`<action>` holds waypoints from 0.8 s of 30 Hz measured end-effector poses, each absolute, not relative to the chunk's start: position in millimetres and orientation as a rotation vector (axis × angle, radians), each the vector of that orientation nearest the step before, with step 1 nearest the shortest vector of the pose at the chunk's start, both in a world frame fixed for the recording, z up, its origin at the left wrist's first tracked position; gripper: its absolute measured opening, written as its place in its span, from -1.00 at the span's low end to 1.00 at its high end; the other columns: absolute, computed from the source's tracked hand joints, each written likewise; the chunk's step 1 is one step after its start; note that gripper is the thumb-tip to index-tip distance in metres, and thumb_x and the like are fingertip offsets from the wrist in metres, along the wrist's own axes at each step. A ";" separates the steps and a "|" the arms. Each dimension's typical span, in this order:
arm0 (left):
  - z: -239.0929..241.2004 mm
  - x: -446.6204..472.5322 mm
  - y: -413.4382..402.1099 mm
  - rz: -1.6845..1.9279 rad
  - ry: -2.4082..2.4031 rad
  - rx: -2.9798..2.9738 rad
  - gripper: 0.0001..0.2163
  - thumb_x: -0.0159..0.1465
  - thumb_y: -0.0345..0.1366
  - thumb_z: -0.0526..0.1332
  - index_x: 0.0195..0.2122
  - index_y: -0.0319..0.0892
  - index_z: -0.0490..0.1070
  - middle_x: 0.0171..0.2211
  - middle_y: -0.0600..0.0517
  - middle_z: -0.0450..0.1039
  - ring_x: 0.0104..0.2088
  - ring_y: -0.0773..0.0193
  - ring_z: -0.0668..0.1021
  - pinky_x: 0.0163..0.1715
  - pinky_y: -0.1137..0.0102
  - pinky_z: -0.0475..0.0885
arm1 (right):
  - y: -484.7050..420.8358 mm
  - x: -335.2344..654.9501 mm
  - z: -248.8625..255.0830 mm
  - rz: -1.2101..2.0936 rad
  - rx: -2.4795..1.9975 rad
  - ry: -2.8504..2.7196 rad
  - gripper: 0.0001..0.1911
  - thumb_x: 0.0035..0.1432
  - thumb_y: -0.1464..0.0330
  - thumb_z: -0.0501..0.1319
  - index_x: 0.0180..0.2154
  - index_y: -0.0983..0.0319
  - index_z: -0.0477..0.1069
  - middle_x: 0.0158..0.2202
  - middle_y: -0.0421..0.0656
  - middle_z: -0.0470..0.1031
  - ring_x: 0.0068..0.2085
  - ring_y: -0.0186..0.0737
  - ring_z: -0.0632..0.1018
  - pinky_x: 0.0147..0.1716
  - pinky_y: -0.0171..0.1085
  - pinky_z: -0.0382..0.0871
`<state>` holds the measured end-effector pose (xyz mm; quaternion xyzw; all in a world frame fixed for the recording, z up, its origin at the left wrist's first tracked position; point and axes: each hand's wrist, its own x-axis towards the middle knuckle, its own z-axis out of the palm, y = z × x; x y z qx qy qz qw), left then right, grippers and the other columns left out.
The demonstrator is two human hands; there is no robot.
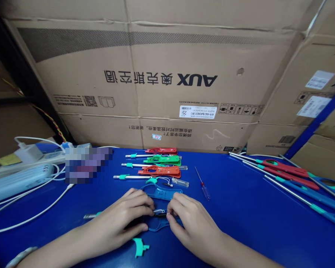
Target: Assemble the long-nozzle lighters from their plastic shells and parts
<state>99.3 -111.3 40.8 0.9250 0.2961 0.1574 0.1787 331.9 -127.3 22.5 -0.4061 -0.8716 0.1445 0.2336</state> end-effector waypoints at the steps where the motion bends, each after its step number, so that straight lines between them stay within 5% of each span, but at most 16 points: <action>1: 41.0 99.4 -111.2 0.441 0.841 2.610 -0.85 0.25 -0.43 0.23 -0.15 -0.14 0.43 -0.16 0.03 0.43 -0.13 0.19 0.43 -0.04 0.27 0.23 | -127.4 332.0 23.1 0.399 -1.117 -2.392 -0.87 0.25 0.49 0.02 -0.33 0.21 0.28 -0.35 -0.17 0.37 -0.34 -0.25 0.42 -0.34 -0.29 0.31; 24: 38.6 100.4 -105.8 0.435 0.934 2.359 -0.86 0.20 -0.41 0.31 -0.22 -0.11 0.43 -0.17 0.08 0.44 -0.10 0.19 0.43 0.08 0.16 0.09 | -125.9 333.8 19.5 0.311 -1.009 -2.470 -0.89 0.24 0.47 0.07 -0.33 0.21 0.32 -0.38 -0.17 0.39 -0.36 -0.25 0.41 -0.35 -0.30 0.29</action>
